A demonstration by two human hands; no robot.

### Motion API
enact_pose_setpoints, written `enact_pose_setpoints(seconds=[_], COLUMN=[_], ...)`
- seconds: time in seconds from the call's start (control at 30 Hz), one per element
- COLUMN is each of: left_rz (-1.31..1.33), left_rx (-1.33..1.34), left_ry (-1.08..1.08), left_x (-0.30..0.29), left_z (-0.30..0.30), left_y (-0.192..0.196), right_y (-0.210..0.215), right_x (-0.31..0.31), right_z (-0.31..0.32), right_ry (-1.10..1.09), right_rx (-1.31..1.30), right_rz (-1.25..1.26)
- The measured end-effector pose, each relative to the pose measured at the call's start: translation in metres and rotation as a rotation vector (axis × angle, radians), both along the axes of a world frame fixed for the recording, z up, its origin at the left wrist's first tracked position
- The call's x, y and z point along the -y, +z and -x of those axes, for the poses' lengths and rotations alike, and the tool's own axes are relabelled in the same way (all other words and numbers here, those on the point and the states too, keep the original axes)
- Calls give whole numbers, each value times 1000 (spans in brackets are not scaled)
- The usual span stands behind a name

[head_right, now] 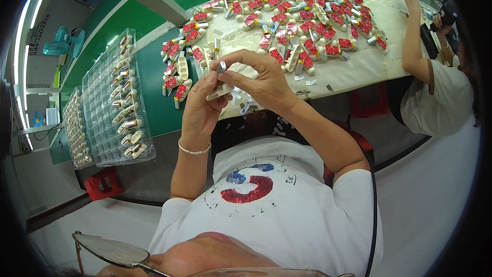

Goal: The person sits at a green workbench and assembles small white candles by hand. They pick up a candle, wrap a red and silver foil label around it, and place the finished unit into a clear plastic tray. The process is repeated continuously throughout the clip.

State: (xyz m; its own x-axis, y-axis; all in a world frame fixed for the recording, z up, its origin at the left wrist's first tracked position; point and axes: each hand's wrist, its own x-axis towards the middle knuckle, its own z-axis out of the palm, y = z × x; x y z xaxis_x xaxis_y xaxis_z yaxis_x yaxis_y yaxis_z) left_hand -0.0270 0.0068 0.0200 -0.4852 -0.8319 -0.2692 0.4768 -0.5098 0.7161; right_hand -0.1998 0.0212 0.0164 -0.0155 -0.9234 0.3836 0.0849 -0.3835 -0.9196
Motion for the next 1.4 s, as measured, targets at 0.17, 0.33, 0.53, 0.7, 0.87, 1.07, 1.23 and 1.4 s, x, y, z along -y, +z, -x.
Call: enact_pose_setpoints(seconds=[0.17,0.33,0.53,0.7,0.87,1.07,1.23,1.4], left_rz=[263,456,478,540,558,586,599,667], left_rx=[180,364,359,347,343,359,398,413], left_ry=[147,232,224,200,187,181,189,272], left_x=[-6,-10,-12,-12,-14,-14,-15,-13], left_z=[9,4,1,0,-2,-2,-1,5], left_y=[12,12,11,16,17,18,18,14], right_y=[8,13,27,31,32,35,36,35], right_x=[-1,-1,-5,-5,-3,-3,-4,-8], right_z=[5,9,6,9,12,13,14,5], right_ry=[-50,-80,-215,-213,-166,-126,-87,-196], right_rx=[22,-242,-617,-670,-672,-629,-610,-713], right_rz=[-101,84,287,361,375,320,238,296])
